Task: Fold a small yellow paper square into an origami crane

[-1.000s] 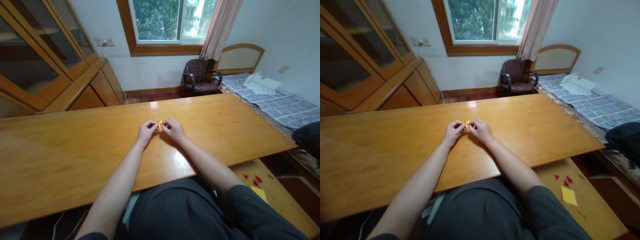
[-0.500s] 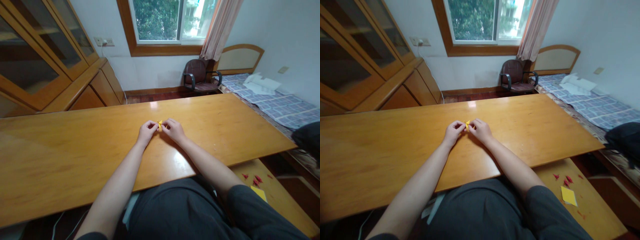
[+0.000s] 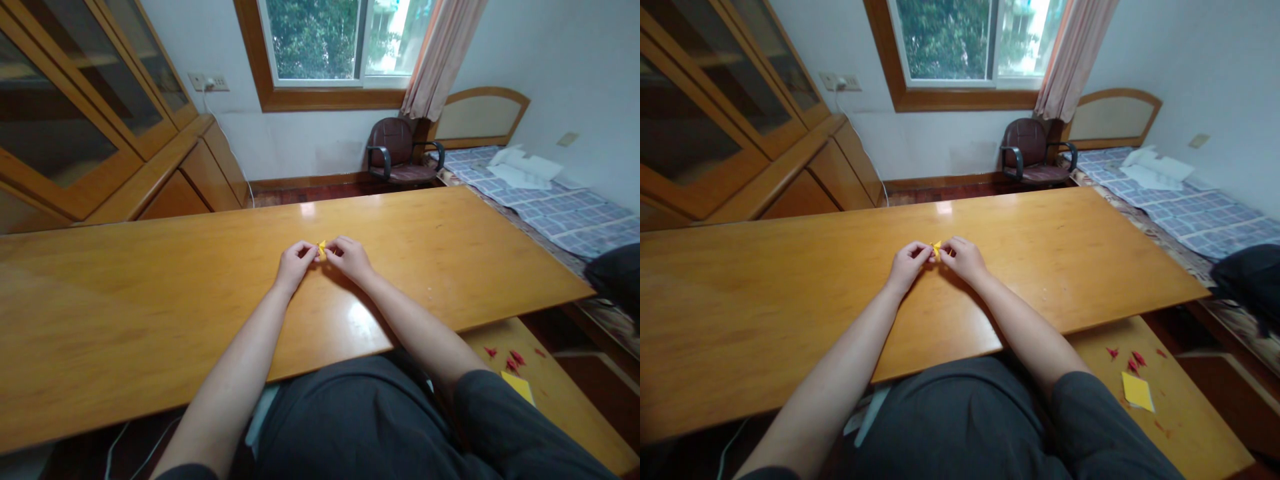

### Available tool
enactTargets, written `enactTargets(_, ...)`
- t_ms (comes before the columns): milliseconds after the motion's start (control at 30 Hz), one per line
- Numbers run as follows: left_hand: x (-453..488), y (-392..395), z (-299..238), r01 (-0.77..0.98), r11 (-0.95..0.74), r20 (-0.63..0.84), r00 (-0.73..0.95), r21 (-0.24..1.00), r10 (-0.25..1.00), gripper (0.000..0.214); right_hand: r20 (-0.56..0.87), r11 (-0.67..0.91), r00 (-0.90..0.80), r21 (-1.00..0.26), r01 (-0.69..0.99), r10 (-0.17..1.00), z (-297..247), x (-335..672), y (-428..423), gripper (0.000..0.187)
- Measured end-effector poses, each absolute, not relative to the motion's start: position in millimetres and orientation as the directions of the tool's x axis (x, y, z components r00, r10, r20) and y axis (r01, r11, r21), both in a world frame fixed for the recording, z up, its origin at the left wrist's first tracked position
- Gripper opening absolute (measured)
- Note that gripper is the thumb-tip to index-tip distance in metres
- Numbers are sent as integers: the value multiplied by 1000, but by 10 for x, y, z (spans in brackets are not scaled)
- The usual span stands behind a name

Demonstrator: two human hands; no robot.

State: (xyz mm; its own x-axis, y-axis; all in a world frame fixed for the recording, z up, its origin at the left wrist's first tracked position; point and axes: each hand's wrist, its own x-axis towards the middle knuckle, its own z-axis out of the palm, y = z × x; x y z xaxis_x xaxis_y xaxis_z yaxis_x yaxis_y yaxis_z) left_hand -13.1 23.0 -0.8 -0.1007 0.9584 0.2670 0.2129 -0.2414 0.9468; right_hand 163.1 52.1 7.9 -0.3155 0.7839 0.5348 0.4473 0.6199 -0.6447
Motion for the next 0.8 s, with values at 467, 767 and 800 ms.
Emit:
enactTargets(467, -155, 202, 56, 420, -340, 384, -23, 842, 923, 17, 487, 629, -419, -702, 334, 766, 30, 1743, 634, 10)
enactTargets(767, -178, 199, 66, 450, -402, 446, 10, 798, 895, 16, 498, 631, -411, -708, 315, 764, 55, 1751, 620, 11)
enactTargets(800, -177, 195, 75, 455, -410, 454, 12, 791, 891, 16, 494, 629, -411, -710, 318, 766, 53, 1750, 622, 11)
